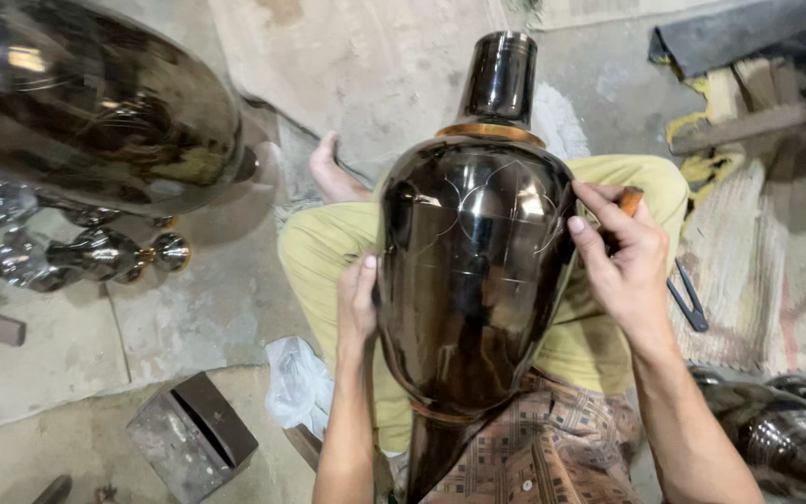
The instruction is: The person sits on the floor and uses a small hand tool to engrave a circular pattern onto the surface of a large, dark metallic vase. They rotate the vase to work on different sections of the design.
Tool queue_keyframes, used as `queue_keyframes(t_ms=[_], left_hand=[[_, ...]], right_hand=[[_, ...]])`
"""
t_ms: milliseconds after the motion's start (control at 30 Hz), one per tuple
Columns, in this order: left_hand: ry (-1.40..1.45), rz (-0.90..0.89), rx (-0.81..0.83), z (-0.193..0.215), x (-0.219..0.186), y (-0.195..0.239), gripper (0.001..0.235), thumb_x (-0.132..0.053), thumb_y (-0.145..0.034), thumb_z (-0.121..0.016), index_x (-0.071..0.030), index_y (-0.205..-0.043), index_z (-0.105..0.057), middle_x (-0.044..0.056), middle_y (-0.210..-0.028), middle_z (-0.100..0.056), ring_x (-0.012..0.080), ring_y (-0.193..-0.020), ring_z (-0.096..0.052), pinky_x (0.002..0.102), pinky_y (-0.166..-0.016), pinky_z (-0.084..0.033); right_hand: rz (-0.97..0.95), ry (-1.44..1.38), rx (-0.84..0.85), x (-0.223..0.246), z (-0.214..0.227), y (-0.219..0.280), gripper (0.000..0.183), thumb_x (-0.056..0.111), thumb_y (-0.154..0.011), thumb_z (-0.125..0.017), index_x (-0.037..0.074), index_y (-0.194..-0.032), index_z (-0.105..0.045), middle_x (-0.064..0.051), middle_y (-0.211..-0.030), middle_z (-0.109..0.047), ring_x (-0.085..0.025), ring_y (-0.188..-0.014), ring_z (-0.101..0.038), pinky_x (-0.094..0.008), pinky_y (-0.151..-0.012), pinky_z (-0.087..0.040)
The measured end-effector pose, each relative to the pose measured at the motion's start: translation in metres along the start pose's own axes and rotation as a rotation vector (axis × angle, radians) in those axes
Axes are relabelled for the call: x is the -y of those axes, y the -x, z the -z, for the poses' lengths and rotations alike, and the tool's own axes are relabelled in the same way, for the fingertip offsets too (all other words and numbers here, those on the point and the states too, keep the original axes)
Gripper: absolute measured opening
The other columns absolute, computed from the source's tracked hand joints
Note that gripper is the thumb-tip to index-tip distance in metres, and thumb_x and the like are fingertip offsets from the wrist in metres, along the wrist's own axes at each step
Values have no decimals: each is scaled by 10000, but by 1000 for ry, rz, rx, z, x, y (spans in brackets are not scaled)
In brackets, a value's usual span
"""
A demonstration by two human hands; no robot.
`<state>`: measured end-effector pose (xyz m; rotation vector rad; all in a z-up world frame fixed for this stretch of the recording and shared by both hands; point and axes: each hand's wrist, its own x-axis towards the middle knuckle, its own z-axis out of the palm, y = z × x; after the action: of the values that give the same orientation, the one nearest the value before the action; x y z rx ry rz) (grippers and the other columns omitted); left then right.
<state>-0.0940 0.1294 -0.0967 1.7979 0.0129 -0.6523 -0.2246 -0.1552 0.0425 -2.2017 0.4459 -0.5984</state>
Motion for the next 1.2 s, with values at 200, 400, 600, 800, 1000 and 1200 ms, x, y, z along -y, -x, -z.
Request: queue_keyframes(t_ms=[200,400,600,800,1000,1200], left_hand=[[80,-604,102,-5,-110,20,835,-474,-935,-592,11,-1577,-368,222,-1518,-551,342,-1430,-542,400,-1209,-385],[-277,-700,160,-20,-156,-1,768,-537,-945,-625,-99,-1562,-492,244,-1665,-396,422,-1577,-335,482,-1292,-267],[-191,-681,213,-16,-143,-3,737,-508,-953,-610,-86,-1549,-506,232,-1662,-401,401,-1580,-352,459,-1299,-255],[-11,-496,257,-12,-132,-23,837,-541,-891,-618,-17,-1523,-454,231,-1486,-576,325,-1444,-511,403,-1229,-324],[81,-488,216,-6,-117,-44,882,-577,-870,-632,7,-1513,-479,242,-1482,-578,341,-1410,-526,392,-1231,-296],[-54,-594,-192,-14,-107,-38,847,-585,-910,-672,36,-1476,-562,227,-1663,-245,353,-1556,-286,410,-1275,-255]], right_hand=[[-222,-277,61,4,7,3,389,-42,-990,-639,26,-1373,-645,-69,-1262,-663,-84,-844,-625,-197,-728,-532],[-244,-417,10,34,22,24,484,-46,-1032,-616,2,-1511,-555,-33,-1149,-668,-69,-862,-597,-187,-737,-501],[-371,-475,-61,18,6,47,501,-5,-977,-697,-10,-1466,-588,-25,-1050,-640,-60,-775,-570,-198,-665,-495],[-414,-183,27,-30,-20,62,712,278,-952,-732,14,-1559,-470,-54,-1039,-700,-155,-802,-581,-291,-821,-527],[104,445,-30,-31,-31,24,580,289,-1089,-729,10,-1547,-506,-170,-1223,-682,-347,-1216,-591,-348,-1122,-477],[-168,-12,141,7,-24,-48,578,317,-997,-691,-8,-1458,-568,-76,-858,-578,-176,-763,-519,-281,-730,-444]])
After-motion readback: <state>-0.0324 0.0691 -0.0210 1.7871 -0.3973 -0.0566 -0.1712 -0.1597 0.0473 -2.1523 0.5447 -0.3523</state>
